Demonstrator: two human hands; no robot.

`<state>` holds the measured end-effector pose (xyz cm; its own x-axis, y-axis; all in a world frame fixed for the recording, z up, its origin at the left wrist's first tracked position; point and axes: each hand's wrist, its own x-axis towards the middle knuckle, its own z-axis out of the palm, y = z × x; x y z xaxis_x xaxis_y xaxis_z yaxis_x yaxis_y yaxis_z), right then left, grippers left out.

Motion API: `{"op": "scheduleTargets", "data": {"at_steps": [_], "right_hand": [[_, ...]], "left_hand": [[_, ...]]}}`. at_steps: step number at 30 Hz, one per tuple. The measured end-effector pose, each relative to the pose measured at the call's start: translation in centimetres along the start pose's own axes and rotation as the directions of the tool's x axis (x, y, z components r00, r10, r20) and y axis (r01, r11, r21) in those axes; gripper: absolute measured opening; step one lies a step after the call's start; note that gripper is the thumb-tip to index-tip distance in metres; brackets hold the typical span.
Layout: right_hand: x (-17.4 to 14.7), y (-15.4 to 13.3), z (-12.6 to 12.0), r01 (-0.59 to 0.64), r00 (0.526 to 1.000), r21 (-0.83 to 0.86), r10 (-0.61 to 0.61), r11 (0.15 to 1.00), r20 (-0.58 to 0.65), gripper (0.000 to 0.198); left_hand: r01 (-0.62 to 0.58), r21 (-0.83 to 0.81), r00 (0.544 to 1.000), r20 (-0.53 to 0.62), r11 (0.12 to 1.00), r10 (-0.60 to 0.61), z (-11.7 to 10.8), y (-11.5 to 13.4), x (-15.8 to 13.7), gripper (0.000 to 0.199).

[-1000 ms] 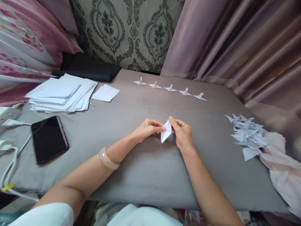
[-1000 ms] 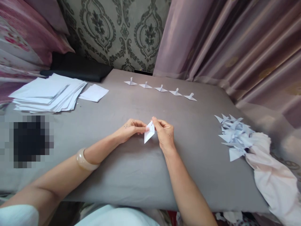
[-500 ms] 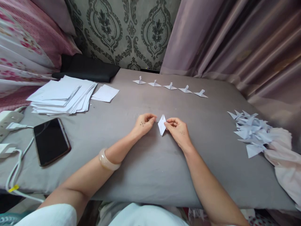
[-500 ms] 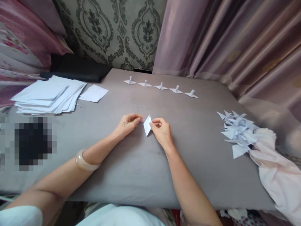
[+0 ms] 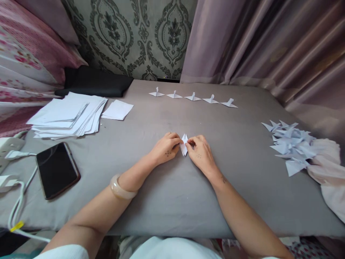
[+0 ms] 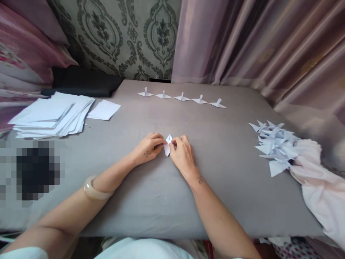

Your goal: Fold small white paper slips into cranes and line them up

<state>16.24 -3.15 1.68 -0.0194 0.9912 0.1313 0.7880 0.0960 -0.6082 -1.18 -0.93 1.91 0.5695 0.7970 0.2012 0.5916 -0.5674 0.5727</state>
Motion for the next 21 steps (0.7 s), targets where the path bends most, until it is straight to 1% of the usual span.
{"op": "scheduleTargets", "data": {"at_steps": [2, 6, 8, 10, 15, 18, 21], "right_hand": [[-0.1, 0.3, -0.4, 0.025, 0.999, -0.03, -0.023, 0.999, 0.049, 0.019], [-0.4, 0.4, -1.7, 0.065, 0.984, -0.018, -0.061, 0.998, 0.167, 0.029], [-0.5, 0.3, -2.2, 0.066, 0.978, -0.012, -0.062, 0.998, 0.2, 0.03], [-0.5, 0.1, -2.4, 0.067, 0.973, -0.009, -0.063, 0.998, 0.22, 0.026], [-0.3, 0.3, -2.2, 0.042, 0.977, 0.011, -0.043, 0.999, 0.211, 0.016], [-0.1, 0.4, -1.9, 0.024, 0.982, 0.004, -0.024, 1.0, 0.188, 0.016], [0.0, 0.4, -1.7, 0.009, 0.986, -0.016, -0.007, 1.0, 0.168, 0.018]], "left_hand": [[-0.001, 0.009, 1.0, 0.007, 1.0, 0.001, -0.2, 0.0, 0.0, 0.028], [0.022, -0.014, 1.0, 0.016, 1.0, -0.022, -0.3, 0.0, 0.0, 0.026], [0.036, -0.029, 0.999, 0.017, 0.999, -0.035, -0.3, -0.1, 0.0, 0.025], [0.04, -0.043, 0.999, 0.01, 0.998, -0.04, -0.2, -0.1, 0.1, 0.024], [0.061, -0.098, 0.997, -0.031, 0.993, -0.064, 0.0, -0.1, 0.3, 0.021], [0.102, -0.124, 0.992, -0.059, 0.987, -0.11, 0.1, 0.1, 0.4, 0.021], [0.142, -0.144, 0.987, -0.049, 0.979, -0.151, 0.0, 0.2, 0.6, 0.017]]}}
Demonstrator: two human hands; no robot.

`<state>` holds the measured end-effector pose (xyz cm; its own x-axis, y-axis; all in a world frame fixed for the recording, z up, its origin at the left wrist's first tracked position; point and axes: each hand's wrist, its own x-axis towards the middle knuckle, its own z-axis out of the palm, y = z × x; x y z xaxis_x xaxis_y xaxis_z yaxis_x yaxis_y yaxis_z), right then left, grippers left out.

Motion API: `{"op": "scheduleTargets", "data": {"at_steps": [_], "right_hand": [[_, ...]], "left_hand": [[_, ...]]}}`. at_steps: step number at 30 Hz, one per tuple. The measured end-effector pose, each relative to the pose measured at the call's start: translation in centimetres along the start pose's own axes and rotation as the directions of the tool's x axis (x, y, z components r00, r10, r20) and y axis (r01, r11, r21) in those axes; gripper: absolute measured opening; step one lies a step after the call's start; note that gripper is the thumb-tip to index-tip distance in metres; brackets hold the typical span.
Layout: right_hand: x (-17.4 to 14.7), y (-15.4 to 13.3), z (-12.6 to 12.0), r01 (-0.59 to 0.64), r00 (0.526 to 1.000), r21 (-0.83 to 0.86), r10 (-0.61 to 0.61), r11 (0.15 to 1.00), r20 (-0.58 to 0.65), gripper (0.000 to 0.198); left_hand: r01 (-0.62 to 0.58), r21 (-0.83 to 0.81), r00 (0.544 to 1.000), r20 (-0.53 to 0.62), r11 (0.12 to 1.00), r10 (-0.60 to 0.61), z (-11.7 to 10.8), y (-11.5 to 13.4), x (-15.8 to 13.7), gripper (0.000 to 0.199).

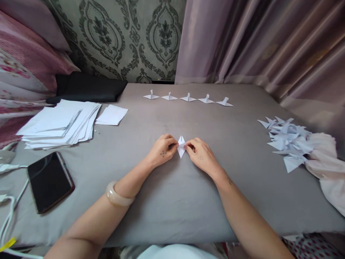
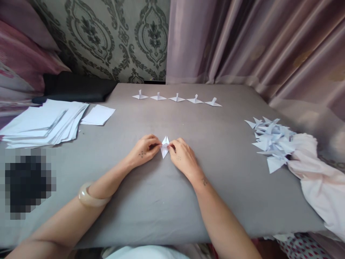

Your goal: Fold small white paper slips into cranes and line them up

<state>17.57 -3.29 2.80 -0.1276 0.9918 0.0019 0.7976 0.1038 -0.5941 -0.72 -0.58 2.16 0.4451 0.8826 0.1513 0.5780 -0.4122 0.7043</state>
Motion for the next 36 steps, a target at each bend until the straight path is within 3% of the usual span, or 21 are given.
{"op": "scheduleTargets", "data": {"at_steps": [16, 36], "right_hand": [[0.5, 0.2, 1.1, -0.086, 0.992, -0.019, 0.084, 0.996, -0.099, 0.02], [0.8, -0.2, 1.2, -0.142, 0.98, -0.021, 0.138, 0.99, -0.142, 0.02]], "left_hand": [[0.182, -0.047, 0.983, -0.03, 0.982, -0.184, 0.4, 0.4, 0.6, 0.011], [0.184, -0.094, 0.98, -0.064, 0.978, -0.191, 1.1, 0.1, 0.4, 0.009]]}}
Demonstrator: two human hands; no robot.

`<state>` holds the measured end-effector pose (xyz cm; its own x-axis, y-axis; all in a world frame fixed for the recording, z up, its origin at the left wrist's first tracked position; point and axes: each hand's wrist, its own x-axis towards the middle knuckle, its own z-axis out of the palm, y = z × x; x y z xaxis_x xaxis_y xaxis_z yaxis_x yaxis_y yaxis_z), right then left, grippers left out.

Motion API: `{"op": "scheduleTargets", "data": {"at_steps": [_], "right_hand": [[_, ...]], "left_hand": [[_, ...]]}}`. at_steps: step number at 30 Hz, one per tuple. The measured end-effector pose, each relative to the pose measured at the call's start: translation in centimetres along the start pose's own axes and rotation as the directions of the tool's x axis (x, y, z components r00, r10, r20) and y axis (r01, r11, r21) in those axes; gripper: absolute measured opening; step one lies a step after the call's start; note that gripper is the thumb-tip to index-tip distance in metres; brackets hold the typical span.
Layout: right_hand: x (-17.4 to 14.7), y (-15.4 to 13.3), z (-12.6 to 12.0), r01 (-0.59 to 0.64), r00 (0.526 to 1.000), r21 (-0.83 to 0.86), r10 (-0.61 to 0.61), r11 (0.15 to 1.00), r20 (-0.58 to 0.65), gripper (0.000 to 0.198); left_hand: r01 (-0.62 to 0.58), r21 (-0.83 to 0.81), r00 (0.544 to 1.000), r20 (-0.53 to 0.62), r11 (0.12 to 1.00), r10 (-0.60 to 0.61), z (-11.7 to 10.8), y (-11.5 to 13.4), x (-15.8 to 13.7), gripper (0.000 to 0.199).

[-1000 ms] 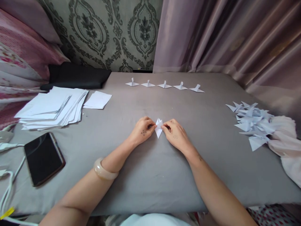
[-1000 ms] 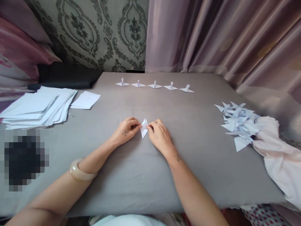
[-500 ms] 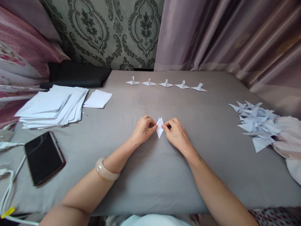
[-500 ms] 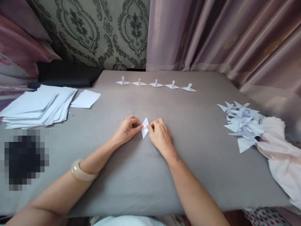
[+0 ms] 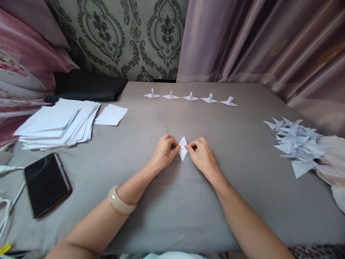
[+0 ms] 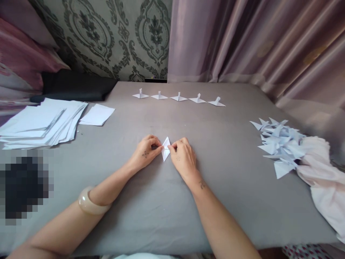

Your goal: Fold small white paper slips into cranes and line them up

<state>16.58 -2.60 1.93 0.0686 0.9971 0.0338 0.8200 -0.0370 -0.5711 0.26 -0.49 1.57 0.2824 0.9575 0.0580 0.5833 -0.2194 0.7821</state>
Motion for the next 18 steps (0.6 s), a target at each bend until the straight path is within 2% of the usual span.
{"op": "scheduleTargets", "data": {"at_steps": [9, 13, 15, 18], "right_hand": [[0.14, -0.07, -0.15, -0.032, 0.999, 0.008, 0.031, 0.999, 0.009, 0.017], [0.2, 0.15, -0.02, -0.039, 0.999, 0.019, 0.039, 0.999, -0.022, 0.017], [0.13, 0.22, 0.03, -0.01, 1.0, 0.061, 0.011, 0.998, -0.029, 0.013], [-0.22, 0.16, -0.14, 0.095, 0.996, 0.095, -0.094, 0.991, -0.013, 0.008]], "left_hand": [[-0.038, 0.07, 0.999, -0.034, 0.997, 0.04, 0.66, -0.42, -0.44, 0.002], [-0.113, 0.12, 0.992, -0.045, 0.986, 0.119, 0.89, -0.4, -0.63, 0.013], [-0.14, 0.167, 0.989, -0.012, 0.976, 0.144, 0.88, -0.14, -0.66, 0.013], [-0.176, 0.263, 0.984, 0.028, 0.948, 0.175, 0.61, 0.27, -0.77, 0.019]]}}
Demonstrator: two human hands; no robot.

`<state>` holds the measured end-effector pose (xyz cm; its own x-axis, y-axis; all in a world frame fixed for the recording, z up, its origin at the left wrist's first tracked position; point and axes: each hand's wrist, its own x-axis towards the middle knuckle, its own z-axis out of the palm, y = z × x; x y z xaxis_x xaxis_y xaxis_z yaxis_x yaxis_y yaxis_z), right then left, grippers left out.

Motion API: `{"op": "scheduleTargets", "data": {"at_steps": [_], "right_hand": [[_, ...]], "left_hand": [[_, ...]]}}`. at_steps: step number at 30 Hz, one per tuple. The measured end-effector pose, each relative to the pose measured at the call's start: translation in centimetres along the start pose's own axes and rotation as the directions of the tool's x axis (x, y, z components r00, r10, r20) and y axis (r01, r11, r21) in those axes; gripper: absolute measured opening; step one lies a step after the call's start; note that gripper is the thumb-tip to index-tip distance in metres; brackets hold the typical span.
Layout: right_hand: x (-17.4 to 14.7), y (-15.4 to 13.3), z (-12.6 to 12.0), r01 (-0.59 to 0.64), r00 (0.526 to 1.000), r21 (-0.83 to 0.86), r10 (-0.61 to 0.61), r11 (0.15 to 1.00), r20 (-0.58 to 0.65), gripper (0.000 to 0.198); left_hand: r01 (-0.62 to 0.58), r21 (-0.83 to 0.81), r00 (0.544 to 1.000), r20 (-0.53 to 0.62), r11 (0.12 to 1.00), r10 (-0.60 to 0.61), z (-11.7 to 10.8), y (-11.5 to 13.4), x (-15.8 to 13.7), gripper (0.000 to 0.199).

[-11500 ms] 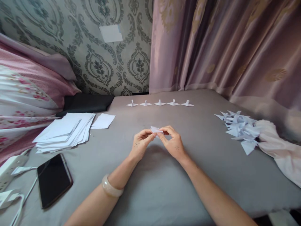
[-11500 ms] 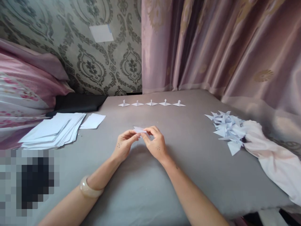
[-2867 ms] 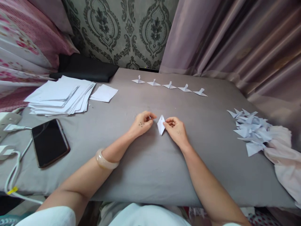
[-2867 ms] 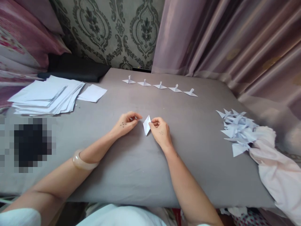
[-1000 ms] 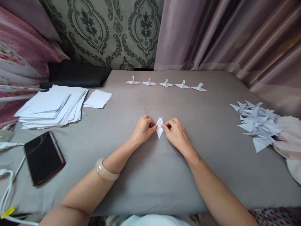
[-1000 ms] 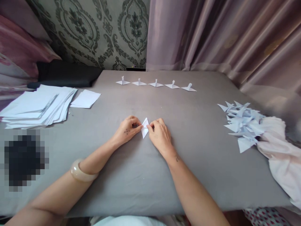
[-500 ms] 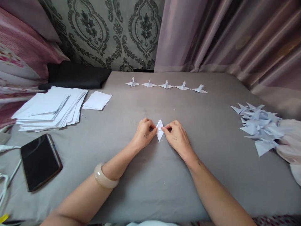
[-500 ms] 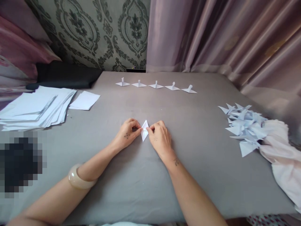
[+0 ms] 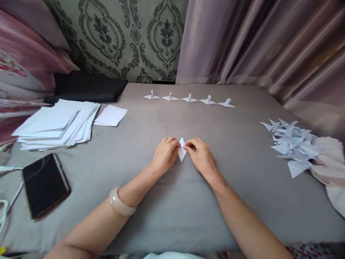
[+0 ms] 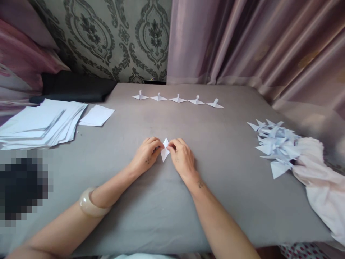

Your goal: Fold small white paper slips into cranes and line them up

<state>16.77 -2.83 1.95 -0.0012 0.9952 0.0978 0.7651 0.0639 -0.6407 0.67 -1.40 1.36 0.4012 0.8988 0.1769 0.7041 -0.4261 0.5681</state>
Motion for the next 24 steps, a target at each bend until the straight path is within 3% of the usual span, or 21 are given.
{"op": "scheduleTargets", "data": {"at_steps": [5, 11, 15, 20, 24], "right_hand": [[-1.0, -0.6, -1.0, 0.19, 0.978, -0.186, -0.169, 0.964, 0.123, 0.026], [-2.2, -2.2, -1.6, 0.338, 0.935, -0.435, -0.244, 0.834, 0.259, 0.03], [-2.4, -3.1, -1.4, 0.366, 0.925, -0.543, -0.228, 0.756, 0.305, 0.031], [-2.1, -2.6, -1.6, 0.355, 0.921, -0.478, -0.214, 0.803, 0.325, 0.033], [-2.0, -2.3, -1.7, 0.323, 0.928, -0.435, -0.191, 0.841, 0.32, 0.033]], "left_hand": [[-0.108, 0.139, 0.985, 0.15, 0.984, 0.086, -1.5, 0.2, -0.5, 0.029], [-0.164, 0.191, 0.955, 0.275, 0.968, 0.108, -3.3, 0.7, -0.9, 0.041], [-0.162, 0.15, 0.967, 0.222, 0.975, 0.126, -3.2, -0.3, -0.8, 0.042], [-0.073, 0.122, 0.997, 0.003, 0.99, 0.073, -2.3, -1.4, -0.8, 0.034], [-0.302, 0.157, 0.953, 0.083, 0.94, 0.292, -1.6, -0.4, -0.9, 0.035]]}}
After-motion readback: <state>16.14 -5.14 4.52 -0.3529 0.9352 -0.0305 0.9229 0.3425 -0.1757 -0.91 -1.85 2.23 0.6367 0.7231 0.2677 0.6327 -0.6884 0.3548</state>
